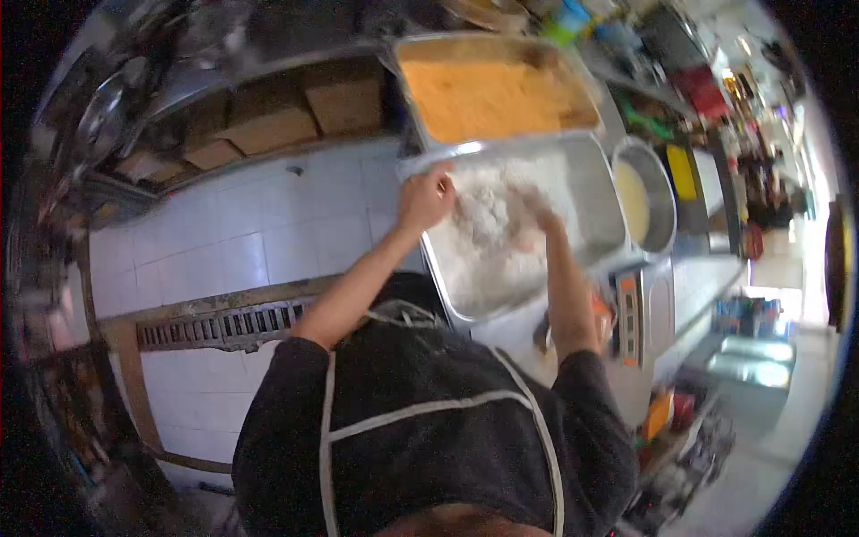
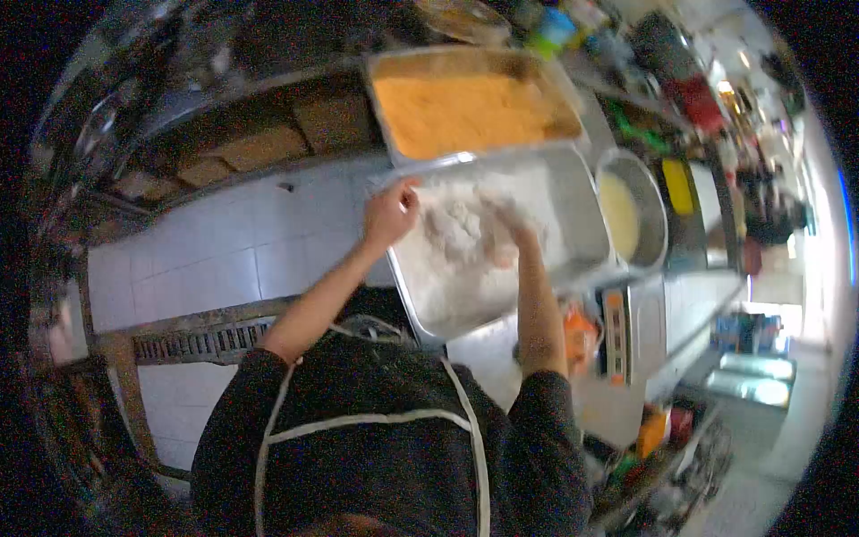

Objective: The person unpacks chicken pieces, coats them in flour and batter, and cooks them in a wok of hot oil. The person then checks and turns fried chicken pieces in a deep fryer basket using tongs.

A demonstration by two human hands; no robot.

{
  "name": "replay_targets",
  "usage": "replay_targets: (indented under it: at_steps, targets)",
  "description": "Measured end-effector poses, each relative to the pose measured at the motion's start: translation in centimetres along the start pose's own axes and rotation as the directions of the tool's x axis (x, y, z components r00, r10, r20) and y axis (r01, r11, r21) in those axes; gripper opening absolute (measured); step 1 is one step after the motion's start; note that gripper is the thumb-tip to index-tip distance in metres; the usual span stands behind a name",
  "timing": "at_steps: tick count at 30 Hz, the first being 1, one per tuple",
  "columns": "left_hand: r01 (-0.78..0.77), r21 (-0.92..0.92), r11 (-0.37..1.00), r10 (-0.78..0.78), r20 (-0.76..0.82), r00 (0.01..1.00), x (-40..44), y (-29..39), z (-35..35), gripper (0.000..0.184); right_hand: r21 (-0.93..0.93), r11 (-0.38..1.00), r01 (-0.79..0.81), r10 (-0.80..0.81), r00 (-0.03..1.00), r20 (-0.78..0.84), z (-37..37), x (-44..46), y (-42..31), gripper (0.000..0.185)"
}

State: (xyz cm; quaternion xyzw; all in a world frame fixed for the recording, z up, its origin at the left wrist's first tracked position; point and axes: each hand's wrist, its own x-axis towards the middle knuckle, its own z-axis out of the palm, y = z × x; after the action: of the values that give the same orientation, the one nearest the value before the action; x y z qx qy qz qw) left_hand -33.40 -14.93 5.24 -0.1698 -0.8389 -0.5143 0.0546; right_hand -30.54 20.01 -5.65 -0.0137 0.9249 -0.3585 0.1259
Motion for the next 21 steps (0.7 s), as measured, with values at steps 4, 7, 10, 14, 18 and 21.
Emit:
replay_targets:
  at_steps: [4,7,10,14,18,21]
  targets:
    - [-0.015,0.045,0.999,0.018,-0.062,0.998,-0.4,0.3,-1.3,0.027,0.464,0.804,0.373,-0.512,0.830,0.222,4.4,3.3,-9.8,0.057]
    - [-0.024,0.009,1.000,0.025,-0.072,0.997,0.2,1.1,-1.8,0.026,0.528,0.839,-0.133,-0.177,0.850,0.496,6.8,5.9,-5.4,0.049]
    - [0.021,-0.023,1.000,-0.021,-0.042,0.999,0.0,0.0,0.4,0.027,0.411,0.911,-0.040,-0.182,0.855,0.485,7.9,4.1,-6.5,0.047]
    - [0.046,0.029,0.999,-0.044,-0.060,0.997,-0.4,1.3,-2.3,0.028,0.237,0.968,-0.081,-0.031,0.901,0.433,4.6,0.2,-9.4,0.053]
    - [0.020,0.106,0.994,-0.014,-0.055,0.998,-1.0,1.3,-2.8,0.026,-0.224,0.972,0.066,0.007,0.951,0.310,-0.6,-1.8,-8.8,0.052]
    - [-0.075,0.038,0.996,0.079,-0.152,0.985,-1.1,1.4,-2.7,0.025,-0.438,0.885,0.158,0.002,0.939,0.343,-1.7,-2.3,-8.1,0.052]
